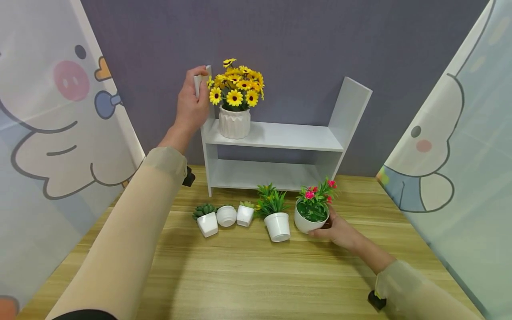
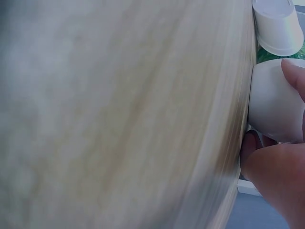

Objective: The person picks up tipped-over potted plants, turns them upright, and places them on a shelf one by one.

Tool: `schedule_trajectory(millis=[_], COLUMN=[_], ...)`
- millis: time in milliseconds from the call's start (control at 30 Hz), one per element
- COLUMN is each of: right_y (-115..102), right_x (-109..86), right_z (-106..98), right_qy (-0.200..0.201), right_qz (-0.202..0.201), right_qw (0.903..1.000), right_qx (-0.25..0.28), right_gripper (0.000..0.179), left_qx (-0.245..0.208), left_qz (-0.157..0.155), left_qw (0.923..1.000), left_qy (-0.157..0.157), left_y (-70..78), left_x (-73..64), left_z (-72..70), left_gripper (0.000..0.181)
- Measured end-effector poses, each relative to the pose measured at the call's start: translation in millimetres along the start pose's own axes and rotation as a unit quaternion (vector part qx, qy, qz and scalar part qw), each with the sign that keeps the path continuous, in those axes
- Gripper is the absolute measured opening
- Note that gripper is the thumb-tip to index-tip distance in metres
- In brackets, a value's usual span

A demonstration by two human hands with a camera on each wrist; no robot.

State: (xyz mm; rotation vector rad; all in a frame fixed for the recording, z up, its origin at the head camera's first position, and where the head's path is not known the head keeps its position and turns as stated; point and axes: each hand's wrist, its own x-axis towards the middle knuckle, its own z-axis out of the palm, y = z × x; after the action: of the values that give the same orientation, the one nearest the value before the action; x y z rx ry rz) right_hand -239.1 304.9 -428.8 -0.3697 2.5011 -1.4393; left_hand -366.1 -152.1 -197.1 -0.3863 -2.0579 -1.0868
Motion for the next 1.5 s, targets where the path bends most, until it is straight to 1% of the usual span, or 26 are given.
schedule_trajectory(millis=[167, 367, 467, 533, 667, 767, 900, 1000, 1200, 1333, 1500], right_y=[-1.5, -2.3, -5.1, -8.4, -15.5, -22.0, -33.1, -42.5, -60.6, -74.0, -91.3], right_x=[0.4, -0.9, -1.1, -0.5, 1.9, 3.5, 4.2, 4.6, 7.0, 10.5, 13.3], right_z=[0.2, -0.2, -1.0, -1.7, -2.9, -4.4, -6.7, -8.7, -12.5, -16.3, -20.7], right_qy=[0.011, 0.017, 0.025, 0.031, 0.036, 0.043, 0.057, 0.066, 0.076, 0.077, 0.077], right_qz=[0.012, 0.023, 0.016, 0.002, -0.044, -0.068, -0.085, -0.103, -0.116, -0.122, -0.126], right_qw=[0.9998, 0.9996, 0.9996, 0.9995, 0.9977, 0.9959, 0.9941, 0.9920, 0.9901, 0.9895, 0.9890], right_qx=[-0.007, -0.002, -0.001, 0.007, 0.035, 0.042, 0.038, 0.033, 0.022, 0.013, 0.009], right_gripper=[0.109, 0.123, 0.125, 0.124, 0.107, 0.094, 0.087, 0.085, 0.080, 0.078, 0.076], left_qx=[-0.003, -0.005, -0.002, 0.000, 0.003, 0.004, 0.002, 0.000, 0.000, -0.002, 0.002], left_qz=[0.003, 0.007, 0.006, 0.005, 0.000, -0.002, -0.003, -0.002, -0.001, 0.001, -0.004], left_qw=[1.0000, 1.0000, 1.0000, 1.0000, 1.0000, 1.0000, 1.0000, 1.0000, 1.0000, 1.0000, 1.0000], left_qy=[0.002, 0.001, 0.004, 0.005, 0.003, 0.003, 0.002, 0.001, -0.001, -0.001, -0.003], left_y=[-0.7, -0.4, 0.0, 0.5, 1.2, 1.3, 1.2, 1.1, 1.0, 1.6, 3.5], left_x=[0.4, 0.1, 0.0, -0.2, -0.5, -0.8, -1.0, -0.8, -0.8, -1.4, -1.4], left_z=[0.7, 1.5, 1.2, 0.9, 0.3, 0.0, -0.1, -0.1, 0.2, 0.2, 0.3], left_gripper=[0.038, 0.037, 0.037, 0.038, 0.038, 0.039, 0.039, 0.039, 0.039, 0.039, 0.042])
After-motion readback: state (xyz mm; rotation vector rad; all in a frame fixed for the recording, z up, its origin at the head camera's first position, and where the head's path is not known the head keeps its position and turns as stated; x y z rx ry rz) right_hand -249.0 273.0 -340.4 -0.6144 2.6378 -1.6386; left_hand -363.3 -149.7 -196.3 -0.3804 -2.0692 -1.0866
